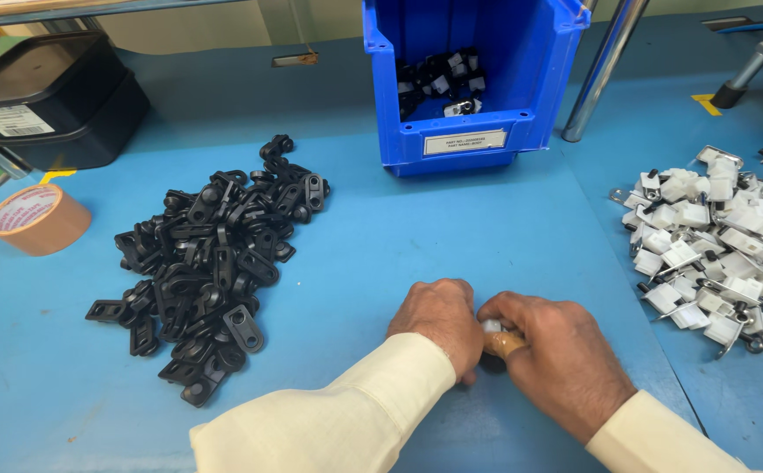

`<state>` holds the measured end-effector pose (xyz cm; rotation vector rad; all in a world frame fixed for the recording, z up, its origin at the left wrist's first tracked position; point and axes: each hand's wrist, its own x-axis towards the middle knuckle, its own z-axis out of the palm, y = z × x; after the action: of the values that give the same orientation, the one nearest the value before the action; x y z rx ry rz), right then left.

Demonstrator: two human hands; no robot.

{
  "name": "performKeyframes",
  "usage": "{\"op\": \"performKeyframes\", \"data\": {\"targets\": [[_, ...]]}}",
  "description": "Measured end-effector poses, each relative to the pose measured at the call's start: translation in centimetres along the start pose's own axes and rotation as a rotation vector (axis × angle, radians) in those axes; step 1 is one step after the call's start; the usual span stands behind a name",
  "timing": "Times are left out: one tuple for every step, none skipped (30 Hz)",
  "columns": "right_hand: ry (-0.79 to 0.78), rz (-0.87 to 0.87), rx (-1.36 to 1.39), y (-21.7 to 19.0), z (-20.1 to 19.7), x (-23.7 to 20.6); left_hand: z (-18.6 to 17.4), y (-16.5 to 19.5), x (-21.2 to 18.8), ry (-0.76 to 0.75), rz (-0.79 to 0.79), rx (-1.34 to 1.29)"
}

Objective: The person picks a black plastic bracket from a pile on the workbench and a white metal fitting from a pile on the right, presses the two parts together by hand to assemble them, and places the finished assembly into the blue bin. They repeat this assembly cycle continuously throughout the episode.

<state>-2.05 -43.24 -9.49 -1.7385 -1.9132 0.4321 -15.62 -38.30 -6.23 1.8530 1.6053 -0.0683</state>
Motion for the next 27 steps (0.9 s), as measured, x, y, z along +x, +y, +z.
{"op": "performKeyframes", "data": {"targets": [[-0.044, 0.13, 0.022, -0.1, -0.1, 0.2, 0.2, -0.2, 0.0, -0.008, -0.01, -0.093], [-0.089, 0.259, 0.043, -0.3, -0.2, 0.3, 0.5, -0.6, -0.2, -0.015, -0.02, -0.185], [-0.134, 0.386, 0.065, -0.4, -0.3, 0.4, 0.7, -1.0, -0.3, -0.021, -0.031, -0.278], [-0.117, 0.388, 0.142, -0.4, -0.4, 0.5, 0.8, -1.3, -0.3, -0.031, -0.05, -0.38], [-0.098, 0.391, 0.218, -0.4, -0.4, 0.7, 1.0, -1.7, -0.4, -0.042, -0.067, -0.48], [-0.081, 0.392, 0.293, -0.3, -0.4, 0.7, 1.4, -1.9, -0.6, -0.053, -0.086, -0.582], [-0.063, 0.386, 0.296, -0.2, -0.3, 0.8, 1.9, -2.1, -1.0, -0.035, -0.096, -0.647], [-0.044, 0.38, 0.298, 0.0, -0.2, 0.8, 2.4, -2.3, -1.4, -0.017, -0.105, -0.713], [-0.024, 0.375, 0.3, 0.2, 0.0, 0.7, 2.8, -2.3, -1.5, 0.0, -0.114, -0.78], [-0.005, 0.347, 0.318, 0.4, 0.2, 0.6, 3.0, -2.4, -1.6, 0.006, -0.111, -0.762], [0.014, 0.318, 0.337, 0.7, 0.5, 0.6, 3.1, -2.5, -1.6, 0.013, -0.107, -0.745], [0.036, 0.294, 0.353, 1.0, 0.6, 0.6, 3.2, -2.5, -1.5, 0.015, -0.102, -0.727], [0.032, 0.298, 0.351, 1.4, 0.7, 0.6, 3.2, -2.5, -1.4, -0.001, -0.086, -0.708], [0.026, 0.3, 0.35, 1.7, 0.8, 0.7, 2.9, -2.6, -1.1, -0.013, -0.071, -0.69], [0.022, 0.301, 0.348, 2.0, 1.0, 0.7, 2.5, -2.7, -0.8, -0.025, -0.057, -0.672], [0.014, 0.301, 0.345, 2.2, 1.1, 0.8, 2.3, -2.7, -0.6, -0.044, -0.063, -0.662], [0.006, 0.302, 0.341, 2.5, 1.2, 0.9, 2.0, -2.6, -0.4, -0.064, -0.069, -0.652], [-0.001, 0.302, 0.338, 2.8, 1.2, 1.0, 1.8, -2.6, -0.3, -0.083, -0.075, -0.642], [-0.012, 0.302, 0.366, 3.0, 1.3, 1.1, 1.8, -2.5, -0.5, -0.075, -0.074, -0.661], [-0.022, 0.303, 0.395, 3.2, 1.4, 1.3, 1.8, -2.4, -0.7, -0.066, -0.074, -0.679], [-0.032, 0.304, 0.424, 3.4, 1.5, 1.3, 1.8, -2.3, -0.8, -0.057, -0.073, -0.698], [-0.044, 0.294, 0.469, 3.6, 1.6, 1.4, 1.7, -2.3, -0.9, -0.056, -0.082, -0.705], [-0.056, 0.283, 0.513, 3.7, 1.7, 1.4, 1.6, -2.2, -0.9, -0.056, -0.091, -0.713], [-0.068, 0.272, 0.557, 3.8, 1.8, 1.3, 1.6, -2.1, -1.0, -0.055, -0.1, -0.722], [-0.062, 0.258, 0.554, 3.8, 1.8, 1.1, 1.5, -2.1, -1.0, -0.049, -0.121, -0.74], [-0.056, 0.246, 0.551, 3.8, 1.8, 0.8, 1.6, -2.0, -1.1, -0.045, -0.141, -0.758], [-0.048, 0.234, 0.548, 3.7, 1.8, 0.5, 1.7, -2.0, -1.1, -0.042, -0.161, -0.775]]}}
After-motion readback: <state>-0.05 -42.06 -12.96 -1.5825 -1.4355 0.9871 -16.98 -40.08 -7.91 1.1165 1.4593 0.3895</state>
